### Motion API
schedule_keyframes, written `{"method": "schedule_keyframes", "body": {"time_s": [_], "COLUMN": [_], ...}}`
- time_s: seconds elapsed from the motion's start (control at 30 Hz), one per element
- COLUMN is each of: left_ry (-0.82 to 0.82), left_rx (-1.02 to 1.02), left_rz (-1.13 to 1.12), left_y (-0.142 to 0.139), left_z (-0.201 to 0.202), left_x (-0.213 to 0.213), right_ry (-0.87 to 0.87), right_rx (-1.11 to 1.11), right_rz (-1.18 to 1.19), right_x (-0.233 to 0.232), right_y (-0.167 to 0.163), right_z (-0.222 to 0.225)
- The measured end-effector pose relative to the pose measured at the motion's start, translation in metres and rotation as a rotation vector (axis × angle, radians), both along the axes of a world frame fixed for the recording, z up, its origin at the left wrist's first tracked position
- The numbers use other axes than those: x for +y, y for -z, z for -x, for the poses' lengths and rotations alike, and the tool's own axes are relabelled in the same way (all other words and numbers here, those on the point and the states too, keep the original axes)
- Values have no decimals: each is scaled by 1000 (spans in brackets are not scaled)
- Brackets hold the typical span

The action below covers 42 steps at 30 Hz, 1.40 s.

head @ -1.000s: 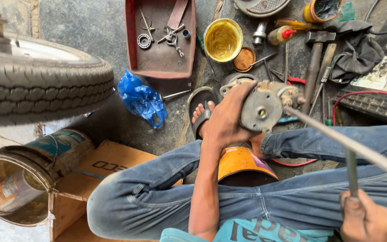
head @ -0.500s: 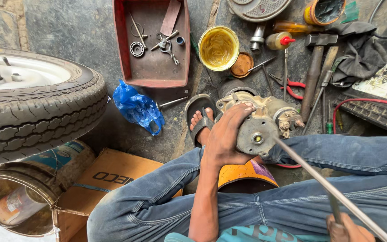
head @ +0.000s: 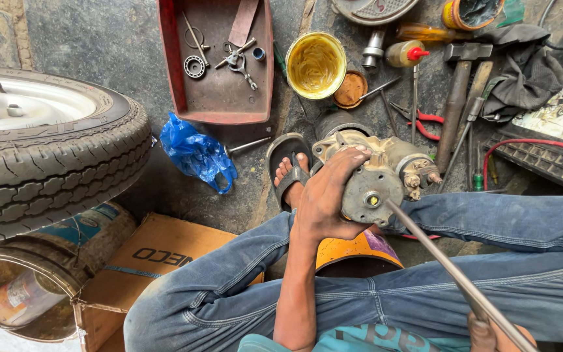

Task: The person sits on the ground beside a motorcycle and repairs a starter motor. They use a screwdriver and a socket wrench to loosen and remove parts, handle the housing and end cap, apply grease from a container, and reassemble the components by hand.

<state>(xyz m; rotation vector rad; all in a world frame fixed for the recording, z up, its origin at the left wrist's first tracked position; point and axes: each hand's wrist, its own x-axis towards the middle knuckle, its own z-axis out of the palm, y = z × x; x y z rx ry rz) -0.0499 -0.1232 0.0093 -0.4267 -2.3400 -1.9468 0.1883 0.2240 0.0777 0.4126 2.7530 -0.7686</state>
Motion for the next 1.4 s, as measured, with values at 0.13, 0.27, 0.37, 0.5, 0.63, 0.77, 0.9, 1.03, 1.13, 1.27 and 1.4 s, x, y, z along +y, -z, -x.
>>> {"method": "schedule_keyframes", "body": {"time_s": [0.13,0.27,0.37,0.5,0.63,0.77,0.9,1.03,1.13,1.27,1.4], "left_ry": [3,9,14,13,8,8,2,-7,8,6,14], "left_rx": [-2,-3,-17,-24,-12,-7,-7,-10,-11,-12,3], "left_rz": [0,9,33,16,31,22,37,25,34,31,16], "left_y": [0,1,1,1,2,2,2,3,4,6,9], "left_z": [0,1,0,0,1,2,2,3,2,1,1], "left_x": [-1,-2,-3,-3,-3,-2,-2,-1,-1,-2,-2], "right_ry": [-2,3,1,2,-7,-11,-6,-9,-2,-1,7], "right_rx": [-1,0,0,3,15,21,21,23,29,19,21], "right_rz": [1,-8,-10,-16,-20,-21,-23,-22,-26,-26,-33], "right_x": [-1,-3,-5,-6,-7,-9,-10,-10,-9,-11,-11], "right_y": [2,4,5,4,5,8,8,7,8,8,9], "right_z": [-4,-8,-11,-14,-15,-14,-15,-17,-17,-17,-18]}}
